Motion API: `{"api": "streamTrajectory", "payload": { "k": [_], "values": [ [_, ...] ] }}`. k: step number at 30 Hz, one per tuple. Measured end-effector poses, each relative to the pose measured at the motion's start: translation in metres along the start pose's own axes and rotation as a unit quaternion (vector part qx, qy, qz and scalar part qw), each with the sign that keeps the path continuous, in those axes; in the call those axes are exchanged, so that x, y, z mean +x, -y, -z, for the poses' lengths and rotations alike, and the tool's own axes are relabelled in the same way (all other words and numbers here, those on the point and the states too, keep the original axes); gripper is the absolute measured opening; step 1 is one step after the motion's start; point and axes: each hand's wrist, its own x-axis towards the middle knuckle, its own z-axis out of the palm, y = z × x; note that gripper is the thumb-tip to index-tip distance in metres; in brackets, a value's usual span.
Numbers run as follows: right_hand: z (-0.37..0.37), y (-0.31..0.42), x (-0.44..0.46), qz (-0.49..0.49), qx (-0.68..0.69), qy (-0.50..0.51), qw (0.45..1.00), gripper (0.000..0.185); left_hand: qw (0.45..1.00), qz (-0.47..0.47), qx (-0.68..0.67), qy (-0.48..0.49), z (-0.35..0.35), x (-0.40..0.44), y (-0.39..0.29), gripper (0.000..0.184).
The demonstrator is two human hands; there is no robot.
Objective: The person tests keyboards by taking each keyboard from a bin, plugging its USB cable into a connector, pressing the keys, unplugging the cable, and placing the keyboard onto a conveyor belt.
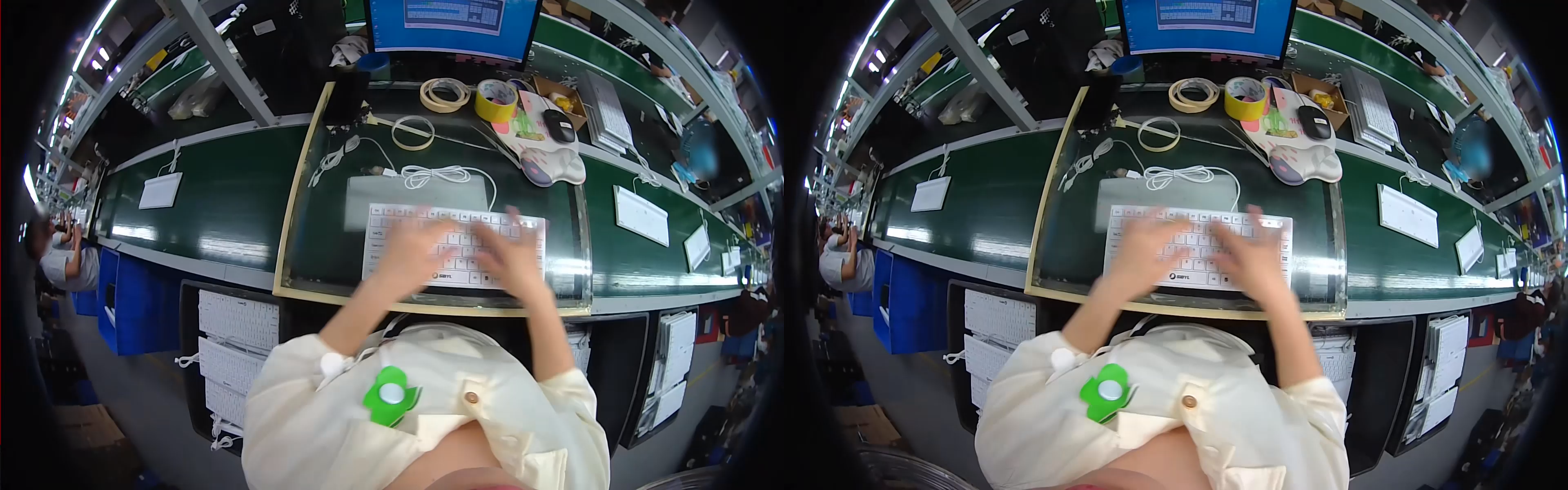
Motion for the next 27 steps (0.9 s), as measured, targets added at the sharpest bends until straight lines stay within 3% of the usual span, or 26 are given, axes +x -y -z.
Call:
{"api": "streamTrajectory", "payload": {
  "k": [1, 2, 3, 6, 8, 9, 10, 11, 13, 14, 16, 18, 20, 22, 24, 27],
  "values": [
    [0.001, -0.031, -0.020, -0.037, -0.060, -0.045, 0.996, 0.050, 0.994, -0.027, 0.033, 0.099, -0.012, 0.010, -0.028, 0.045],
    [0.012, -0.056, -0.037, -0.089, -0.074, -0.071, 0.991, 0.048, 0.977, -0.119, 0.044, 0.173, -0.035, 0.014, -0.040, 0.058],
    [0.019, -0.068, -0.047, -0.140, -0.086, -0.097, 0.982, 0.047, 0.966, -0.187, 0.042, 0.175, -0.059, 0.009, -0.041, 0.066],
    [0.027, -0.061, -0.043, -0.184, -0.211, -0.134, 0.951, 0.044, 0.965, -0.119, 0.087, 0.215, -0.050, -0.008, -0.033, 0.068],
    [0.012, -0.017, -0.013, -0.086, -0.154, -0.160, 0.971, 0.044, 0.966, -0.028, 0.115, 0.228, -0.004, -0.032, -0.015, 0.069],
    [0.002, 0.017, 0.002, -0.046, -0.083, -0.122, 0.988, 0.045, 0.963, 0.029, 0.136, 0.233, 0.016, -0.047, -0.005, 0.070],
    [-0.022, 0.043, 0.016, -0.054, 0.061, 0.009, 0.997, 0.049, 0.959, 0.072, 0.174, 0.213, 0.036, -0.062, 0.005, 0.072],
    [-0.030, 0.072, 0.020, 0.128, 0.021, -0.041, 0.991, 0.057, 0.951, 0.116, 0.212, 0.194, 0.055, -0.075, 0.013, 0.073],
    [-0.057, 0.109, 0.029, 0.255, 0.088, -0.076, 0.960, 0.061, 0.949, 0.172, 0.228, 0.137, 0.078, -0.094, 0.028, 0.077],
    [-0.059, 0.105, 0.031, 0.243, 0.072, -0.069, 0.965, 0.061, 0.943, 0.196, 0.238, 0.123, 0.080, -0.098, 0.034, 0.089],
    [-0.057, 0.095, 0.034, 0.207, 0.037, -0.056, 0.976, 0.061, 0.947, 0.171, 0.253, 0.100, 0.068, -0.076, 0.022, 0.095],
    [-0.031, 0.057, 0.014, 0.123, 0.032, -0.017, 0.992, 0.056, 0.955, 0.097, 0.265, 0.085, 0.038, -0.051, 0.013, 0.101],
    [-0.003, 0.013, -0.017, 0.020, -0.004, -0.019, 1.000, 0.045, 0.962, 0.038, 0.202, 0.181, -0.001, -0.014, -0.011, 0.079],
    [0.007, -0.035, -0.048, -0.091, -0.060, -0.060, 0.992, 0.039, 0.957, -0.111, 0.136, 0.232, -0.050, 0.008, -0.037, 0.058],
    [0.023, -0.052, -0.066, -0.185, -0.069, -0.113, 0.974, 0.034, 0.935, -0.271, 0.126, 0.190, -0.105, 0.014, -0.045, 0.042],
    [0.020, -0.040, -0.062, -0.185, -0.127, -0.173, 0.959, 0.033, 0.936, -0.235, 0.073, 0.252, -0.102, 0.018, -0.052, 0.028]
  ]
}}
